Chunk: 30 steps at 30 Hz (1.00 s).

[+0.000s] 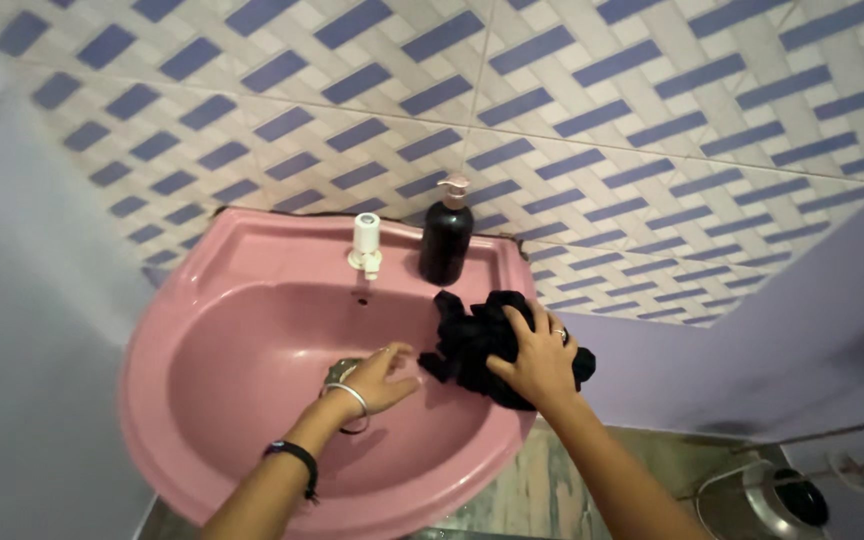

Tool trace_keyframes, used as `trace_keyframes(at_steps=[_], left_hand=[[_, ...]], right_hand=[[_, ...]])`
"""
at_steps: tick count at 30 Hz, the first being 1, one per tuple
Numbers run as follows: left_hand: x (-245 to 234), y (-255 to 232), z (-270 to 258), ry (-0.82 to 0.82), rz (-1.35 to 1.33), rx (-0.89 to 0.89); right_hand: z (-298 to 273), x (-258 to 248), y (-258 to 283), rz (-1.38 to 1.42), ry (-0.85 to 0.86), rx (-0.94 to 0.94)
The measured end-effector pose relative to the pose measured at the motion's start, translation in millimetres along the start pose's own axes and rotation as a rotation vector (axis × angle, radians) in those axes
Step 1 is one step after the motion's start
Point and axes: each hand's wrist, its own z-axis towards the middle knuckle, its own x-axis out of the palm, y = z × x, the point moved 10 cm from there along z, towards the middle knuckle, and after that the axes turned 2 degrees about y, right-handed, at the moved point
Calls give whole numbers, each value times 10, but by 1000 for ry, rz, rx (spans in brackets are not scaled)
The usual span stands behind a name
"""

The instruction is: The person cleans a pink bathroom sink using a black cloth. They wipe the basin, faucet, and surrounding surfaces, occasionally moving a soap dispenser to reach underneath it.

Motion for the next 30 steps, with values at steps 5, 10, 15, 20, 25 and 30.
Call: trace_keyframes(at_steps=[5,10,15,20,25,30], left_hand=[[16,208,-683,320,64,-235],[-354,87,-1632,486,331,-420],[-889,46,-2190,359,467,-513],[-999,238,-2305,97,437,-517],[-972,386,-2266,47,360,-524],[-1047,508,-2322,14,274,-769]], right_hand=[[-93,-26,85,-11,30,-110],[-351,-46,380,-86,184,-262],[-640,21,923,-163,311,-445],[-980,251,1677,-8,444,-543],[-1261,378,2538,162,521,-545],[-1336,286,2885,243,437,-567]])
